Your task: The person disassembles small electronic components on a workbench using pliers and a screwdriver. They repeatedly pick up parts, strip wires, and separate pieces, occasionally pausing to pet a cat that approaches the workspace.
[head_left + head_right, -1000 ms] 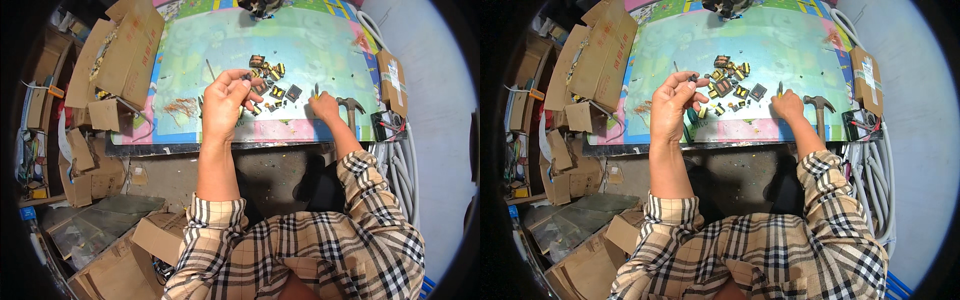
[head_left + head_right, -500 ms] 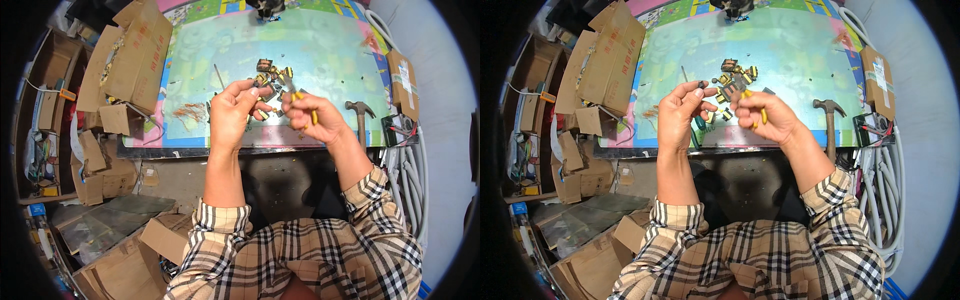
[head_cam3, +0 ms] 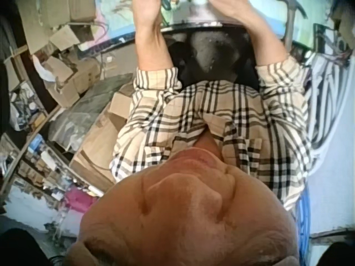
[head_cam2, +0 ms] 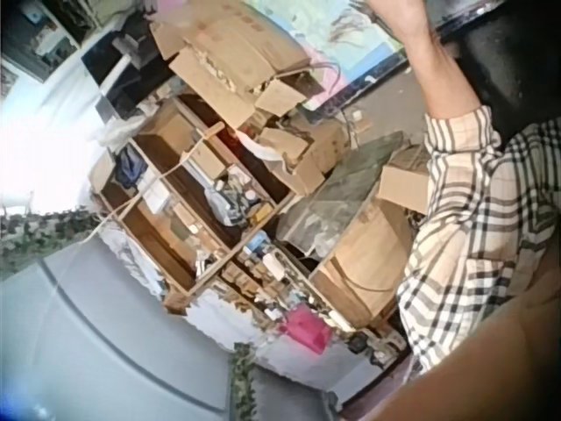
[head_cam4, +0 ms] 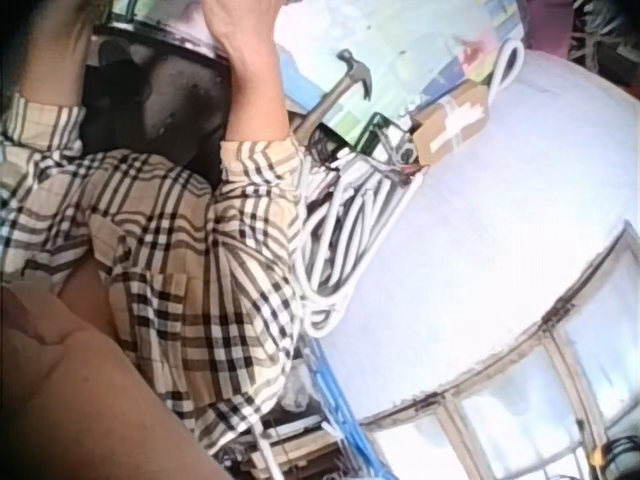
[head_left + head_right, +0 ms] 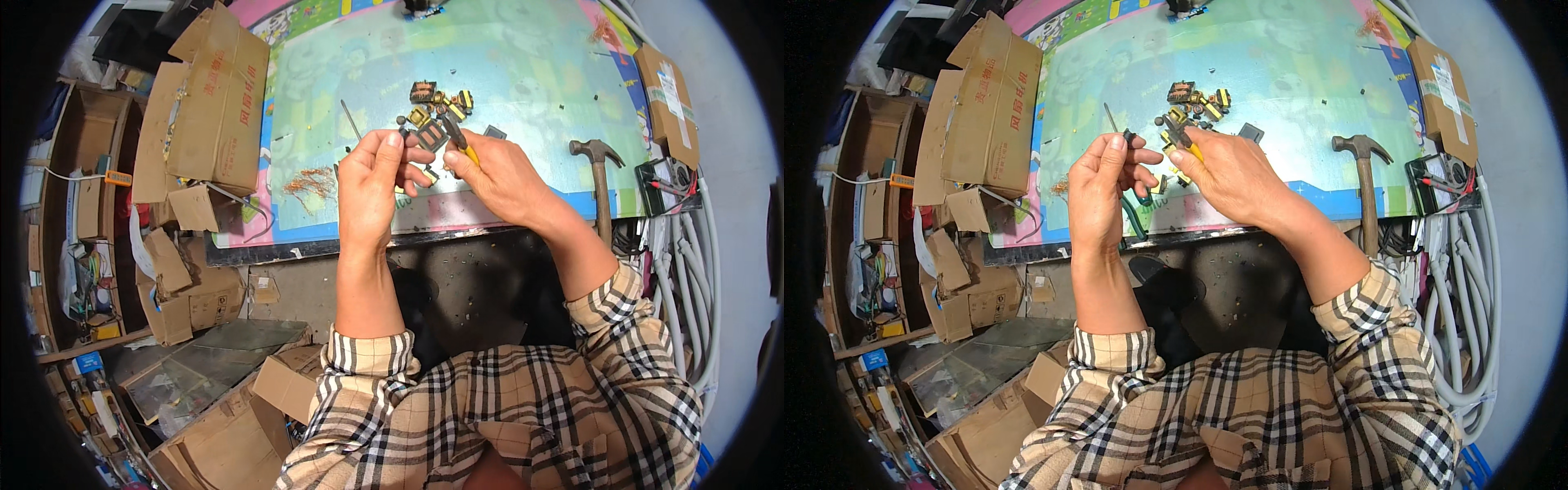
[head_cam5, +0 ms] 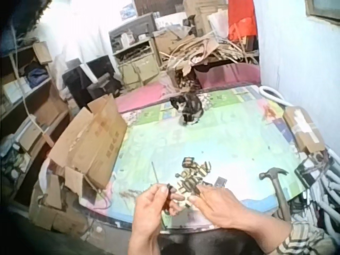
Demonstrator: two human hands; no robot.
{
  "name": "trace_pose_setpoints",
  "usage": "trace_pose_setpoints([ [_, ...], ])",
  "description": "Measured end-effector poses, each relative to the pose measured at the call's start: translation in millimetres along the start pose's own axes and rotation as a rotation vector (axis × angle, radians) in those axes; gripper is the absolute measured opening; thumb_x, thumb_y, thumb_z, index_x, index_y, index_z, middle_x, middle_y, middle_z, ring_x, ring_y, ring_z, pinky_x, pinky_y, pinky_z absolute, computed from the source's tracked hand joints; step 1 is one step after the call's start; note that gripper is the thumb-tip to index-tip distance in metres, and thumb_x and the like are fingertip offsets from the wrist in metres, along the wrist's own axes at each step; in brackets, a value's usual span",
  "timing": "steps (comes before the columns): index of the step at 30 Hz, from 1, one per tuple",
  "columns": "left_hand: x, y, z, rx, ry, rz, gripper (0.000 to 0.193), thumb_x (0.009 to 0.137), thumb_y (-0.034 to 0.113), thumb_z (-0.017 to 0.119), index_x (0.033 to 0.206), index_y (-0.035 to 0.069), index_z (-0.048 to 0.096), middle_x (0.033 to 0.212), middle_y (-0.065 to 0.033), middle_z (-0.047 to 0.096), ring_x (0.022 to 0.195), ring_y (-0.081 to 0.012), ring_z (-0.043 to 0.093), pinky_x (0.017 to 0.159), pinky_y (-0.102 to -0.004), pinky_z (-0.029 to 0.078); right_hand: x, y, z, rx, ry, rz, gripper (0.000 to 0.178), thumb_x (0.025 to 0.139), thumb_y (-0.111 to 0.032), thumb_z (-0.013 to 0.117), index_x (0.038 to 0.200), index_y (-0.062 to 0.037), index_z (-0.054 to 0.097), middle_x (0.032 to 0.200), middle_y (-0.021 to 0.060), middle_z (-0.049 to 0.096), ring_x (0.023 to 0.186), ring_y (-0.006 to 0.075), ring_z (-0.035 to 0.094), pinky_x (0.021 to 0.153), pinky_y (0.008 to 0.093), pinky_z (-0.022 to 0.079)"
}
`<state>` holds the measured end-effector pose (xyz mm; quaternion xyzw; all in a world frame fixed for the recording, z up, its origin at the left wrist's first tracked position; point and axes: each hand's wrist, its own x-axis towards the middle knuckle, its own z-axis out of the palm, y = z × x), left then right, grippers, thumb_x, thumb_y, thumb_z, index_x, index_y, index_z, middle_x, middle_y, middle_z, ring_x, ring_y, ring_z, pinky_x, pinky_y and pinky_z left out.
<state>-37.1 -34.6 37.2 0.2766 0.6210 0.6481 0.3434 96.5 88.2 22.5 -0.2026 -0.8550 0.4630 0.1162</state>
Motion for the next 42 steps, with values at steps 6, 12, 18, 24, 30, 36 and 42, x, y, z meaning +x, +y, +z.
trace_pose_setpoints([
  [6, -2, 1, 8, 0.119, -0.004, 0.063, 0.024, 0.096, 0.020, 0.051, 0.096, -0.003, 0.057, 0.083, -0.0123, 0.067, 0.061, -0.0118, 0.060, 0.053, -0.0219, 0.045, -3, 15, 13, -0.204, 0.229, -0.139, 0.020, 0.087, -0.016, 0.056, 0.101, -0.0023, 0.052, 0.092, 0.0185, 0.058, 0.075, 0.0412, 0.058, 0.065, 0.0494, 0.046],
  [12, -5, -3, 20, 0.285, 0.042, 0.105, 0.017, 0.093, 0.011, 0.054, 0.091, -0.004, 0.062, 0.075, -0.0077, 0.067, 0.059, -0.0095, 0.059, 0.053, -0.0230, 0.045, -4, 10, 17, -0.243, 0.298, 0.021, 0.022, 0.085, -0.008, 0.056, 0.105, -0.0035, 0.049, 0.098, 0.0196, 0.052, 0.082, 0.0425, 0.056, 0.067, 0.0482, 0.046],
  [18, -6, -4, 21, 0.421, 0.045, 0.140, 0.014, 0.091, 0.009, 0.056, 0.090, -0.003, 0.062, 0.069, -0.0088, 0.067, 0.056, -0.0110, 0.062, 0.053, -0.0255, 0.047, -5, 6, 18, -0.373, 0.329, 0.001, 0.027, 0.082, -0.007, 0.058, 0.107, -0.0019, 0.047, 0.101, 0.0193, 0.050, 0.081, 0.0410, 0.057, 0.067, 0.0482, 0.046],
  [24, -10, 3, 20, 0.662, 0.006, 0.173, 0.016, 0.092, 0.010, 0.054, 0.089, -0.004, 0.061, 0.071, -0.0082, 0.066, 0.057, -0.0097, 0.061, 0.050, -0.0229, 0.044, -4, 12, 20, -0.475, 0.331, -0.112, 0.019, 0.083, -0.010, 0.054, 0.099, -0.0003, 0.053, 0.094, 0.0181, 0.051, 0.070, 0.0360, 0.061, 0.061, 0.0460, 0.049],
  [30, -9, -1, 20, 0.811, 0.054, 0.285, 0.010, 0.087, 0.008, 0.058, 0.088, -0.001, 0.061, 0.065, -0.0138, 0.065, 0.056, -0.0216, 0.065, 0.052, -0.0304, 0.048, -8, 7, 16, -0.447, 0.188, -0.025, 0.022, 0.087, -0.015, 0.053, 0.102, 0.0010, 0.053, 0.095, 0.0210, 0.055, 0.070, 0.0382, 0.061, 0.061, 0.0467, 0.049],
  [36, -10, -5, 22, 0.782, 0.029, 0.440, 0.015, 0.085, 0.002, 0.059, 0.099, 0.002, 0.063, 0.071, -0.0164, 0.066, 0.065, -0.0244, 0.068, 0.057, -0.0312, 0.051, -9, 5, 18, -0.244, 0.214, -0.021, 0.021, 0.089, -0.020, 0.053, 0.091, 0.0012, 0.052, 0.080, 0.0244, 0.058, 0.073, 0.0438, 0.057, 0.062, 0.0496, 0.044],
  [42, -8, -10, 16, 0.370, 0.024, 0.297, 0.016, 0.088, 0.000, 0.057, 0.102, -0.004, 0.060, 0.088, -0.0134, 0.069, 0.078, -0.0170, 0.068, 0.063, -0.0256, 0.052, -7, 6, 9, -0.132, 0.125, 0.062, 0.028, 0.091, -0.022, 0.050, 0.101, 0.0029, 0.056, 0.085, 0.0240, 0.061, 0.081, 0.0430, 0.059, 0.069, 0.0495, 0.046],
])
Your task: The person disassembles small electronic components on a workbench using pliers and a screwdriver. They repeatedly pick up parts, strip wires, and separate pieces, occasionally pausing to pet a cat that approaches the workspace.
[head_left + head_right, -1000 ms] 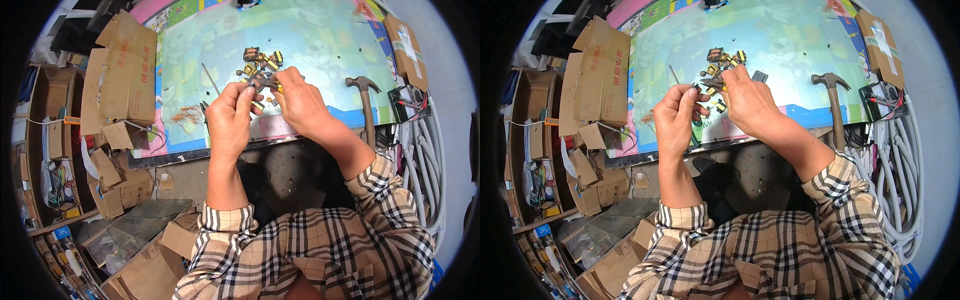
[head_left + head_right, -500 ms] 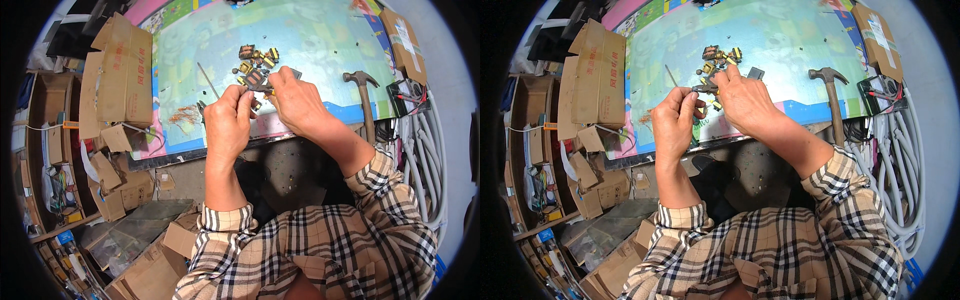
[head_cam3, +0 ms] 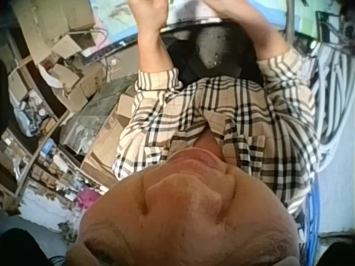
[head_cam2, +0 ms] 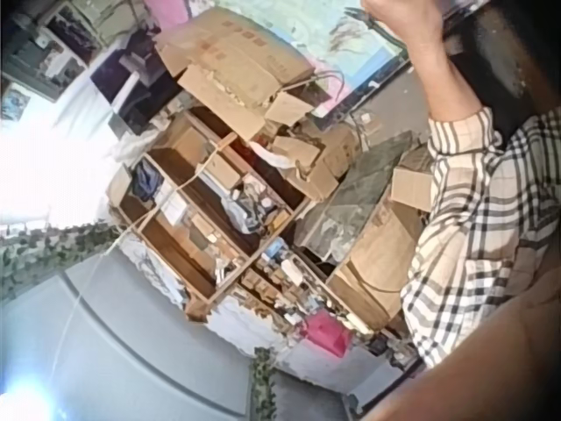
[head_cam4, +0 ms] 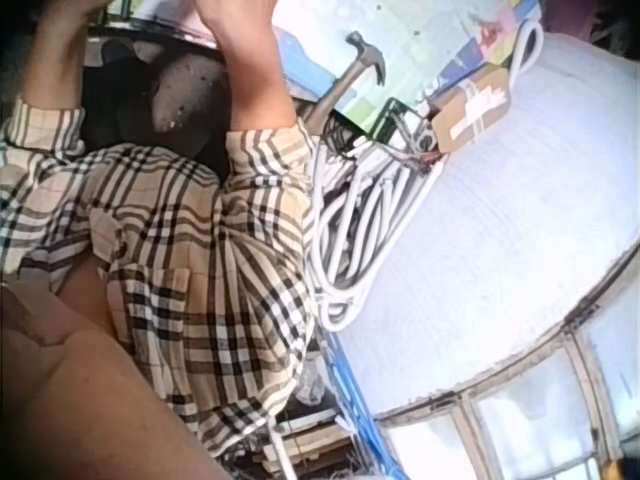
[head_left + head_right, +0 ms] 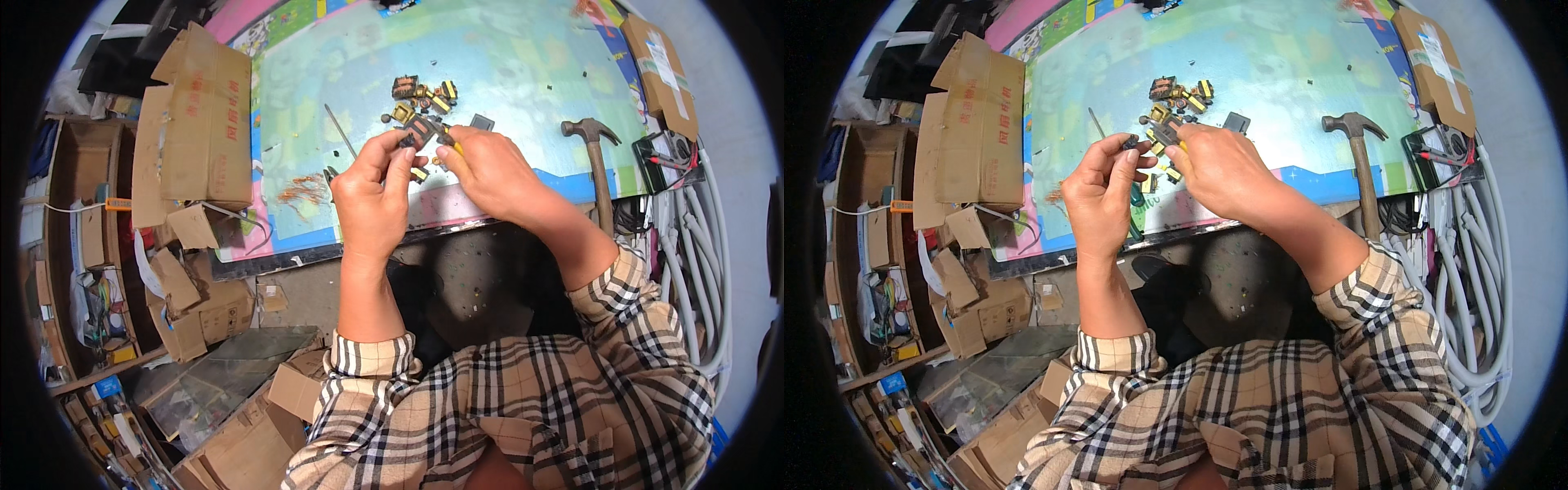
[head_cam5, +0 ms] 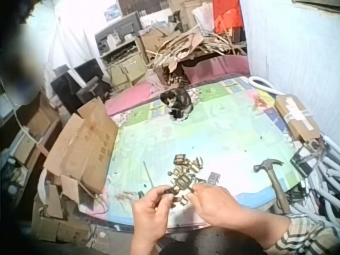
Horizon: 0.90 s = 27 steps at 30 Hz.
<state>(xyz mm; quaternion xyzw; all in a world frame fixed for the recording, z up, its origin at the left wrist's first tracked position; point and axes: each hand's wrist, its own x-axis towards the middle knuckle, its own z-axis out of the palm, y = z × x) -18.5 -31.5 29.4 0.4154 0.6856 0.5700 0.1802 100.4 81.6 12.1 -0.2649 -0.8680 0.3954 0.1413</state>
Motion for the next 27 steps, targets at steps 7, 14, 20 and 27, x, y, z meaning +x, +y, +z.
trace_pose_setpoints([
  [7, 3, 7, -1, -0.144, 0.011, -0.066, 0.016, 0.086, -0.006, 0.055, 0.101, -0.006, 0.061, 0.087, -0.0096, 0.068, 0.079, -0.0125, 0.066, 0.066, -0.0240, 0.053, -6, -7, 0, -0.053, 0.072, -0.067, 0.026, 0.090, -0.018, 0.052, 0.105, 0.0025, 0.053, 0.098, 0.0239, 0.057, 0.081, 0.0424, 0.059, 0.070, 0.0500, 0.046],
  [14, 2, 5, 2, -0.091, -0.019, -0.060, 0.016, 0.088, -0.004, 0.055, 0.103, -0.007, 0.060, 0.084, -0.0097, 0.067, 0.080, -0.0149, 0.066, 0.065, -0.0247, 0.051, -7, -9, 0, -0.152, 0.110, -0.064, 0.023, 0.088, -0.016, 0.054, 0.104, 0.0002, 0.052, 0.100, 0.0214, 0.054, 0.078, 0.0413, 0.060, 0.066, 0.0502, 0.047],
  [20, 2, 4, 5, -0.017, -0.025, -0.080, 0.016, 0.088, -0.005, 0.054, 0.102, -0.009, 0.060, 0.084, -0.0097, 0.067, 0.079, -0.0150, 0.066, 0.068, -0.0252, 0.053, -5, -2, 2, -0.301, 0.124, -0.125, 0.024, 0.087, -0.017, 0.054, 0.103, 0.0001, 0.053, 0.092, 0.0197, 0.057, 0.069, 0.0374, 0.062, 0.058, 0.0456, 0.048],
  [27, 3, -3, 6, -0.047, 0.048, -0.027, 0.015, 0.085, -0.005, 0.057, 0.098, -0.005, 0.064, 0.083, -0.0100, 0.070, 0.076, -0.0127, 0.068, 0.066, -0.0240, 0.053, -6, -6, 5, -0.231, 0.161, -0.104, 0.022, 0.087, -0.023, 0.058, 0.084, -0.0012, 0.054, 0.074, 0.0174, 0.061, 0.067, 0.0371, 0.060, 0.058, 0.0452, 0.047],
])
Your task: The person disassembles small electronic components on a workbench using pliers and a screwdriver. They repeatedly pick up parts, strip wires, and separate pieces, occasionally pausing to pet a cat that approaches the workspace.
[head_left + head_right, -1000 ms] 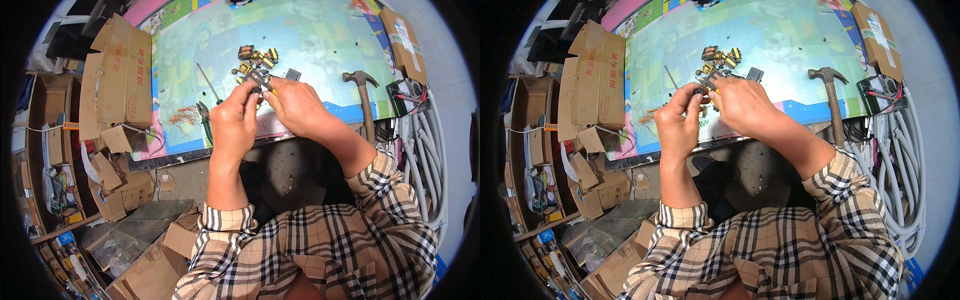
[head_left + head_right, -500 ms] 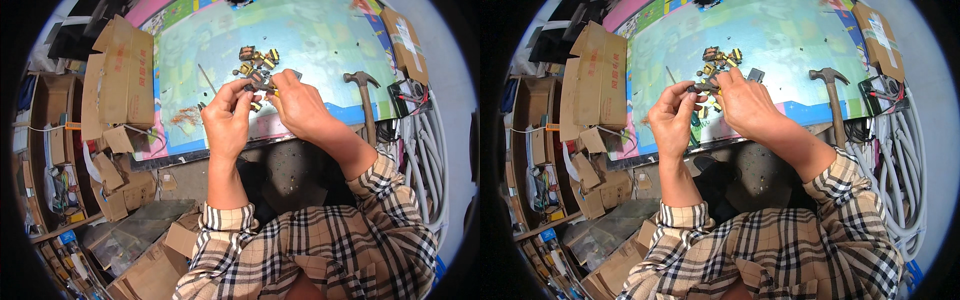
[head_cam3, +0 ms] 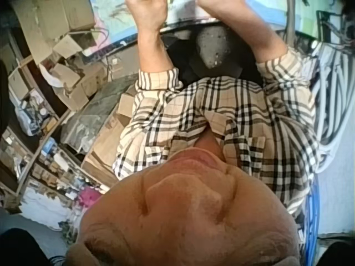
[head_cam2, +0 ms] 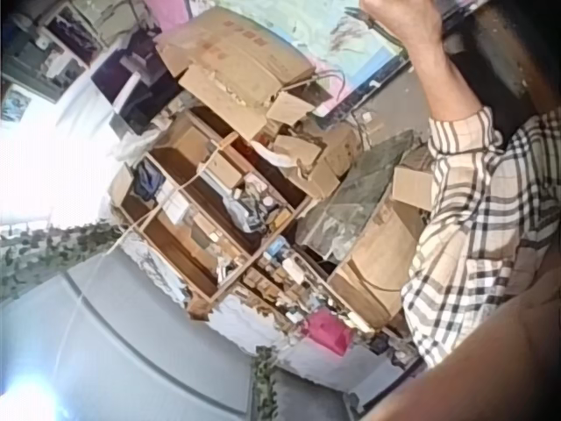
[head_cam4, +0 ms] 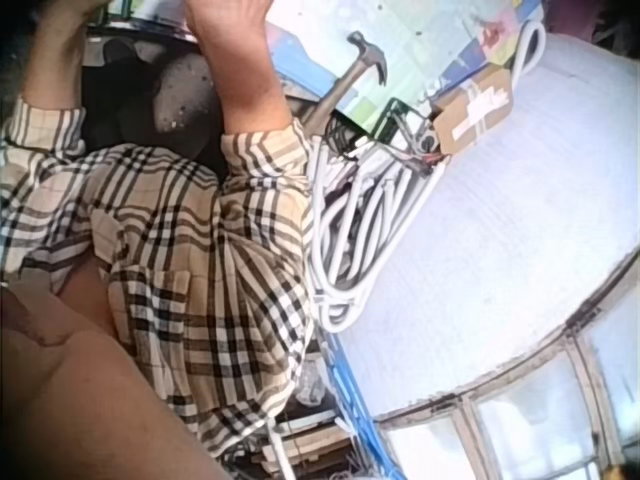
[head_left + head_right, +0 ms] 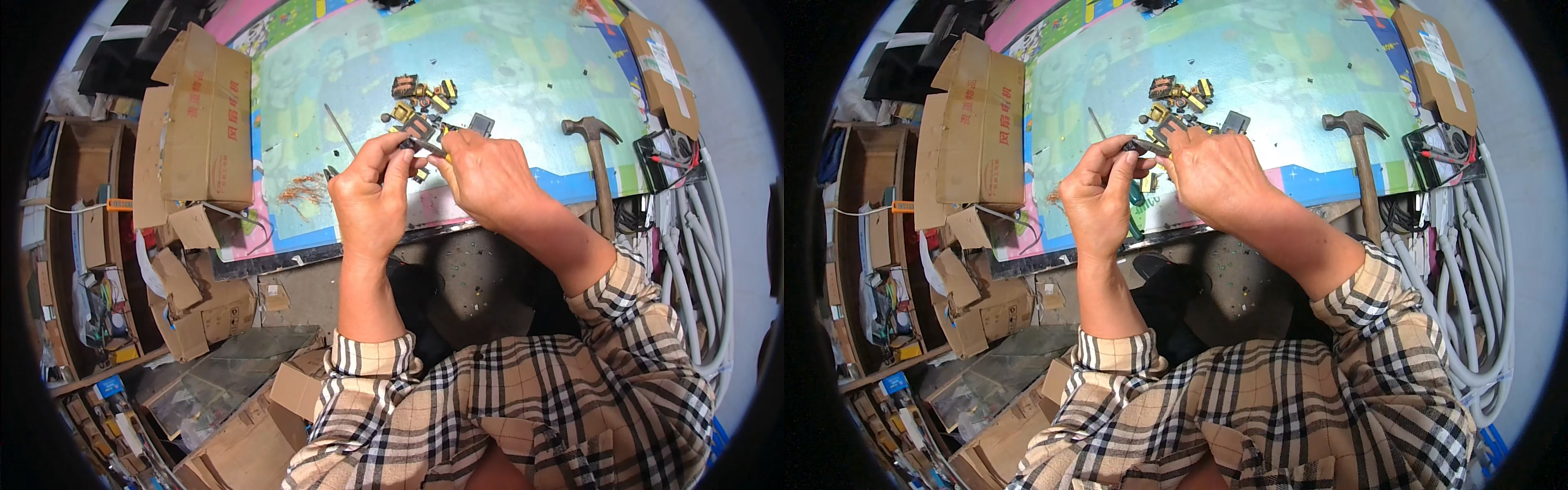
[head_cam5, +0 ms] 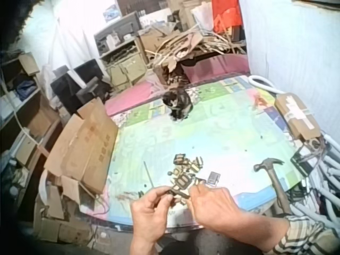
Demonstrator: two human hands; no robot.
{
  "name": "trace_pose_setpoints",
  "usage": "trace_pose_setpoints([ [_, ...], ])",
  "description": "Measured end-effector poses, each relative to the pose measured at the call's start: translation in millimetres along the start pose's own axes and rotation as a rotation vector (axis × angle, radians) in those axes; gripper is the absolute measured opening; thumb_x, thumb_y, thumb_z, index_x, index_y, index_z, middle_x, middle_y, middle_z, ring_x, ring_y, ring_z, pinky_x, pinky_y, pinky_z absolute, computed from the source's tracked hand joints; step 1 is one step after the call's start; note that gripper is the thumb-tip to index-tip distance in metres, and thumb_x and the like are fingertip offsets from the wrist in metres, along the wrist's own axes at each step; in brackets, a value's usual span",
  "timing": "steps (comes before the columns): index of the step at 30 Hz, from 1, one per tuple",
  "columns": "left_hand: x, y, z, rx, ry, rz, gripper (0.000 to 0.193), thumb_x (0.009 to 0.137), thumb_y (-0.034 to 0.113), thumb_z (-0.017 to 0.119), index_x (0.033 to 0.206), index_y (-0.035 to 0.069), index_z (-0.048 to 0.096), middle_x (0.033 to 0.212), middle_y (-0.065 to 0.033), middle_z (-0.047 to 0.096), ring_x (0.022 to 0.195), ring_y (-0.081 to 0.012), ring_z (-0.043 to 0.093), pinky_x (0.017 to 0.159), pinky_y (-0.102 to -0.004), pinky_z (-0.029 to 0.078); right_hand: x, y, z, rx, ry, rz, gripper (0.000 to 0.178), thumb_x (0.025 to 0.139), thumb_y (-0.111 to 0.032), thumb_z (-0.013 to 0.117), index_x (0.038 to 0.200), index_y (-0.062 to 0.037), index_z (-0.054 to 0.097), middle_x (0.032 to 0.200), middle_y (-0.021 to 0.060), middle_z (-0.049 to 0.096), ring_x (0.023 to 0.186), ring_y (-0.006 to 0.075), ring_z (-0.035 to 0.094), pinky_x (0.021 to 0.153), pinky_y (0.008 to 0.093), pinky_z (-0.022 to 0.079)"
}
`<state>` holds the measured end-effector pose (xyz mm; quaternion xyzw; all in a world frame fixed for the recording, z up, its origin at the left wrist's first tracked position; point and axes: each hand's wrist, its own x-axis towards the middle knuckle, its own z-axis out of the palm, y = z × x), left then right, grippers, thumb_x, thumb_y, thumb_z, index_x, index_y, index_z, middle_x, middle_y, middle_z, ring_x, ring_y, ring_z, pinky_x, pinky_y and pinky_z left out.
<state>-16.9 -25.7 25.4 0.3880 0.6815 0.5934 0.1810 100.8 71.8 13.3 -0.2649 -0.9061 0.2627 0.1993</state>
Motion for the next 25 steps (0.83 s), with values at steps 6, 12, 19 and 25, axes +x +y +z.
trace_pose_setpoints([
  [6, 1, -4, 1, 0.025, 0.042, 0.061, 0.016, 0.085, -0.004, 0.057, 0.099, -0.005, 0.063, 0.082, -0.0093, 0.070, 0.075, -0.0129, 0.068, 0.066, -0.0240, 0.053, 3, -1, -2, 0.159, -0.076, -0.027, 0.031, 0.090, -0.027, 0.053, 0.097, 0.0026, 0.058, 0.077, 0.0214, 0.064, 0.070, 0.0385, 0.062, 0.061, 0.0463, 0.048],
  [12, 2, -6, 3, -0.009, -0.005, 0.024, 0.015, 0.086, -0.003, 0.057, 0.100, -0.004, 0.063, 0.085, -0.0102, 0.070, 0.077, -0.0117, 0.066, 0.069, -0.0245, 0.053, 4, 11, 2, 0.217, -0.122, -0.066, 0.029, 0.089, -0.026, 0.055, 0.097, 0.0021, 0.058, 0.081, 0.0202, 0.065, 0.074, 0.0381, 0.063, 0.063, 0.0466, 0.048],
  [19, 4, -1, 4, -0.289, -0.082, -0.068, 0.019, 0.090, 0.002, 0.056, 0.106, -0.007, 0.059, 0.098, -0.0137, 0.067, 0.084, -0.0140, 0.063, 0.077, -0.0266, 0.052, 1, 5, 0, 0.144, -0.085, -0.029, 0.030, 0.089, -0.023, 0.055, 0.100, 0.0039, 0.058, 0.084, 0.0209, 0.065, 0.074, 0.0381, 0.063, 0.064, 0.0467, 0.049],
  [25, 6, -3, 1, -0.422, -0.149, -0.020, 0.025, 0.092, 0.006, 0.055, 0.114, -0.006, 0.056, 0.105, -0.0204, 0.064, 0.093, -0.0222, 0.064, 0.082, -0.0322, 0.052, 1, 2, -8, 0.362, -0.213, 0.028, 0.045, 0.088, -0.027, 0.057, 0.118, 0.0058, 0.054, 0.084, 0.0224, 0.066, 0.076, 0.0390, 0.063, 0.067, 0.0451, 0.050],
])
